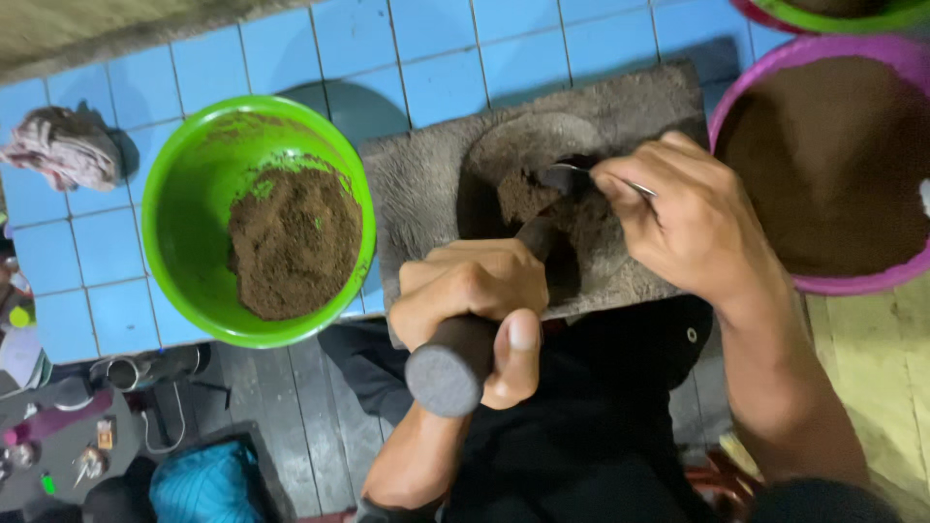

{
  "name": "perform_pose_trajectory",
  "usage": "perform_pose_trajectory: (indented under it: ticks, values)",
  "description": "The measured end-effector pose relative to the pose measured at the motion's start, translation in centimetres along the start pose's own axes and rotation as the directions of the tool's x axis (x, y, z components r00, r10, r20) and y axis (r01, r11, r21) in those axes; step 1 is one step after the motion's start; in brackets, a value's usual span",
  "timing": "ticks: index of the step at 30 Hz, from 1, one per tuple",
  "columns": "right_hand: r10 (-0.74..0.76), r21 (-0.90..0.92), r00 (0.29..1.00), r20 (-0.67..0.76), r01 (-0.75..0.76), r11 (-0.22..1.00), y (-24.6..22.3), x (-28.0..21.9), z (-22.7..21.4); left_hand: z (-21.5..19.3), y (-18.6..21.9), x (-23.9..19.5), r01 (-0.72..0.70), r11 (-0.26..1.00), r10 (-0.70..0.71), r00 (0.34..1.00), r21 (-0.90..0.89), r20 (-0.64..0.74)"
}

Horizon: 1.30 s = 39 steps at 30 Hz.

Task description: The person uses a pestle and mortar to grind a brown powder, repeatedly scraping the sides with a spoon and transferring portions into a green bowl. The person continues grinding and scraping throughout the clip.

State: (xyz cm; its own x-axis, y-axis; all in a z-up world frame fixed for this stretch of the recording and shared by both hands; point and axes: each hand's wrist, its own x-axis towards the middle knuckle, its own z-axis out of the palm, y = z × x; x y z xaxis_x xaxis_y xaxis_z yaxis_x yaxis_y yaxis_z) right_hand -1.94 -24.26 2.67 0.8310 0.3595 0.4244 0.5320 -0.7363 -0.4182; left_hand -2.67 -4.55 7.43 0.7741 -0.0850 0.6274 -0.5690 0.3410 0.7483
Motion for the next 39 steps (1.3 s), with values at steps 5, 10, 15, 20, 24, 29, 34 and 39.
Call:
perform_pose_trajectory:
  ticks: [5,10,15,20,24,29,34,39]
  values:
    - [-0.029,0.039,0.998,0.056,0.026,0.999,1.1,-0.6,0.9,1.0,-2.0,-1.0,-0.018,1.0,0.018,0.999,-0.017,-0.032]
    - [-0.059,0.047,0.995,-0.086,0.063,0.997,0.5,0.1,0.0,1.0,-1.2,-0.2,-0.008,0.997,0.009,1.0,0.081,-0.008]
    - [-0.065,-0.005,0.997,0.045,0.065,0.998,-0.8,0.4,-0.2,0.6,-0.7,-1.2,0.02,0.989,-0.027,0.999,0.146,0.047]
    - [-0.091,0.002,0.993,0.08,0.091,0.996,-1.2,-1.3,-3.6,-0.1,-0.7,-1.1,-0.015,0.991,0.017,1.0,0.13,-0.015]
    - [-0.125,0.059,0.974,0.189,0.116,0.992,-1.2,-1.2,-2.8,-1.1,-0.8,-0.7,-0.07,0.993,0.076,0.995,0.096,-0.068]
    - [-0.124,0.102,0.979,0.161,0.108,0.989,-1.4,0.4,-2.2,-2.2,-1.0,-1.2,-0.02,0.997,0.026,0.996,0.07,-0.089]
    - [-0.155,0.157,0.976,0.154,0.13,0.979,0.7,1.5,0.3,-2.3,-0.4,-1.4,0.01,0.998,-0.004,0.997,0.07,-0.083]
    - [-0.188,0.145,0.963,0.192,0.162,0.976,0.8,-0.3,-0.5,-3.0,-0.7,-1.5,-0.016,0.998,0.006,0.982,-0.052,-0.189]
